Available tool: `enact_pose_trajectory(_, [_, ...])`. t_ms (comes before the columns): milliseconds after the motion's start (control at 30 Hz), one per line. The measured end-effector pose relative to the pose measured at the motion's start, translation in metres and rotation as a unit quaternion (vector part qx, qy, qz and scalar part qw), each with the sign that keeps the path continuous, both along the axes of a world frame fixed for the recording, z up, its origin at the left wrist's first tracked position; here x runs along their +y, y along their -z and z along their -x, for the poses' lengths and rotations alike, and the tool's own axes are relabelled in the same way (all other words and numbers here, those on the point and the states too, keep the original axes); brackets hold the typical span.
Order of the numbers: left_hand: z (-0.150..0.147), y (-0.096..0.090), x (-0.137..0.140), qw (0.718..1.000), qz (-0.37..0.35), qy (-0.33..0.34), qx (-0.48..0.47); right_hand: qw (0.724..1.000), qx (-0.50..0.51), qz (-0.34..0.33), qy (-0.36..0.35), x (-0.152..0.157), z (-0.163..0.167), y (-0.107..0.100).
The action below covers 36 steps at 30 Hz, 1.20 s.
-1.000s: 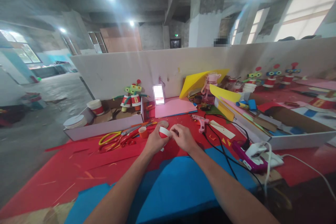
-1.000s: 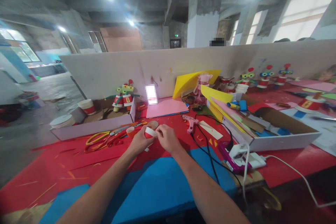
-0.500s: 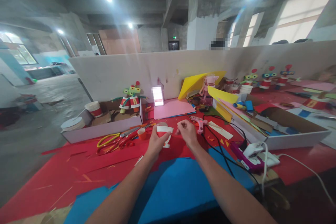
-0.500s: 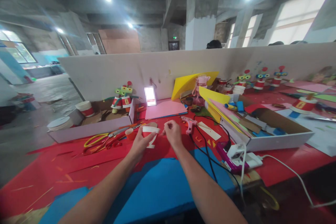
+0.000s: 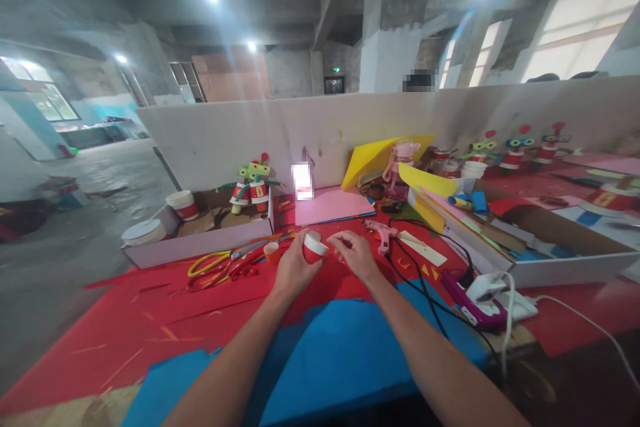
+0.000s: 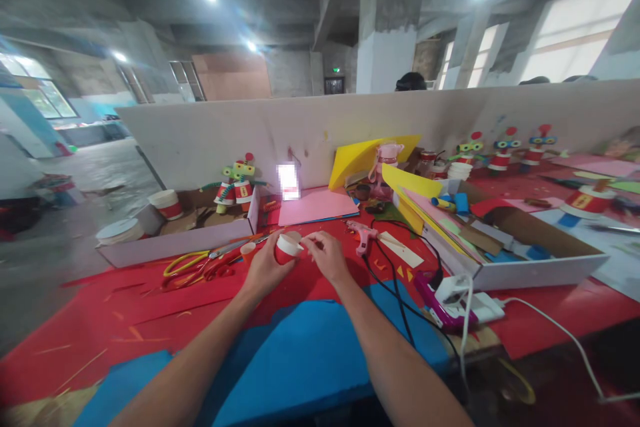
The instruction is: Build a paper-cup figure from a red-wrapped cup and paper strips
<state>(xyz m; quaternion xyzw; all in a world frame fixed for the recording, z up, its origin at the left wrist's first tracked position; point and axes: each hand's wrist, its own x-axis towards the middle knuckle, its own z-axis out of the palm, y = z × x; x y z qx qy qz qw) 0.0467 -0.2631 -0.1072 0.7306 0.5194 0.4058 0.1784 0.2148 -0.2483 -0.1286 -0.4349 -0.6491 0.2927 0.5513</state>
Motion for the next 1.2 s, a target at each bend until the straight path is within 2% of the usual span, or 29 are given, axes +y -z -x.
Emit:
enact_pose_trajectory(100, [-0.002, -0.003, -0.005, 0.998, 0.007, 0.006, 0.065, 0.999, -0.034, -0.012, -0.026, -0.01, 0.011, -0.007])
enact_pose_trajectory(367, [-0.007, -0.001, -0.008, 0.996, 0.038, -0.001, 0.085, 0.987, -0.122, -0.088, 0.057, -0.015, 0.024, -0.002])
enact_pose_trajectory(467, [-0.007, -0.001, -0.009, 0.994, 0.039, -0.004, 0.097, 0.99, -0.101, -0.061, 0.08, -0.012, 0.022, -0.001])
enact_pose_trajectory(633, [-0.003, -0.003, -0.008, 0.992, 0.039, -0.018, 0.117, 0.999, -0.019, -0.011, 0.029, -0.012, 0.015, -0.006])
enact_pose_trajectory(733, [-0.001, -0.002, -0.007, 0.992, 0.036, -0.021, 0.118, 0.998, -0.024, -0.049, 0.019, -0.016, 0.015, -0.009])
enact_pose_trajectory(900, [0.0, -0.001, -0.008, 0.99, 0.033, -0.018, 0.134, 0.985, -0.093, -0.146, -0.018, -0.021, 0.019, -0.009])
enact_pose_trajectory(1067, [0.0, -0.001, -0.008, 0.986, 0.036, -0.004, 0.163, 0.973, -0.17, -0.157, 0.001, -0.019, 0.019, -0.006])
enact_pose_trajectory(1133, [0.002, -0.002, -0.007, 0.988, 0.033, -0.009, 0.15, 0.967, -0.202, -0.154, 0.013, -0.017, 0.017, -0.004])
enact_pose_trajectory(1200, [0.005, -0.005, -0.004, 0.992, 0.024, -0.018, 0.124, 0.97, -0.19, -0.144, 0.042, -0.013, 0.013, -0.003])
